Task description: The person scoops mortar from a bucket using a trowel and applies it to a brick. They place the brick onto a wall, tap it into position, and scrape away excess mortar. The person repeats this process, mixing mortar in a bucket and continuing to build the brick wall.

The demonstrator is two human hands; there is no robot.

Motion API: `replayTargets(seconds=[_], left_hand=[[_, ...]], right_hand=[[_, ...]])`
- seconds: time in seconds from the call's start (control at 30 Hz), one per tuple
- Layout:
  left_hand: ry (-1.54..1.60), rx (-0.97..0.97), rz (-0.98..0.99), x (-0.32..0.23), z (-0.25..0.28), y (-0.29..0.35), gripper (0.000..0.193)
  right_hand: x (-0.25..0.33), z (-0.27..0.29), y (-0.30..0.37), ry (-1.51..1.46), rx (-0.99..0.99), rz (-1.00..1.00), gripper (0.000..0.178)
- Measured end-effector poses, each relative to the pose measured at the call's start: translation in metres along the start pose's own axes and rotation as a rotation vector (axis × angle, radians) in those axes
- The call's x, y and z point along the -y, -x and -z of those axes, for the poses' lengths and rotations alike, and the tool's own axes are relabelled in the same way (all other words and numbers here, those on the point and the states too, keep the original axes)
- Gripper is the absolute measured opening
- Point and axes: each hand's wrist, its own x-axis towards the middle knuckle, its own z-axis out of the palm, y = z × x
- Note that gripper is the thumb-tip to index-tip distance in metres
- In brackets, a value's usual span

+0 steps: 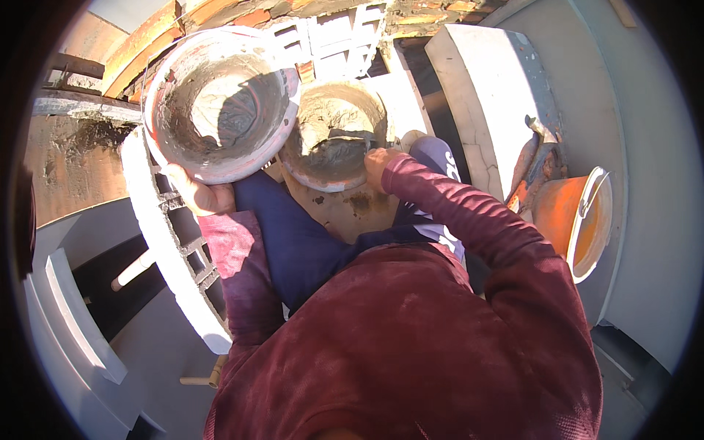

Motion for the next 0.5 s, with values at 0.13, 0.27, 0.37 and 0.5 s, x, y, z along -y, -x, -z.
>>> replayTargets(seconds=[0.13,0.27,0.37,0.5], left_hand=[[-0.058,-0.061,-0.011,-0.010,0.022,0.001,0.065],[-0.076,-0.035,0.045,-0.023,0.021,0.015,0.080],[-0.112,-0.144,0.096,-0.029,-0.011,0.037,0.084],[-0.251,-0.307,0.134,-0.039,-0.048,0.067,0.078]], right_hand=[[-0.020,0.030,0.028,0.196,-0.121,0.315,0.031],[0.005,0.057,0.017,0.225,-0.120,0.176,0.038],[-0.004,0.033,-0.024,0.111,-0.001,0.039,0.032],[-0.014,0.045,-0.031,0.046,0.046,0.035,0.040]])
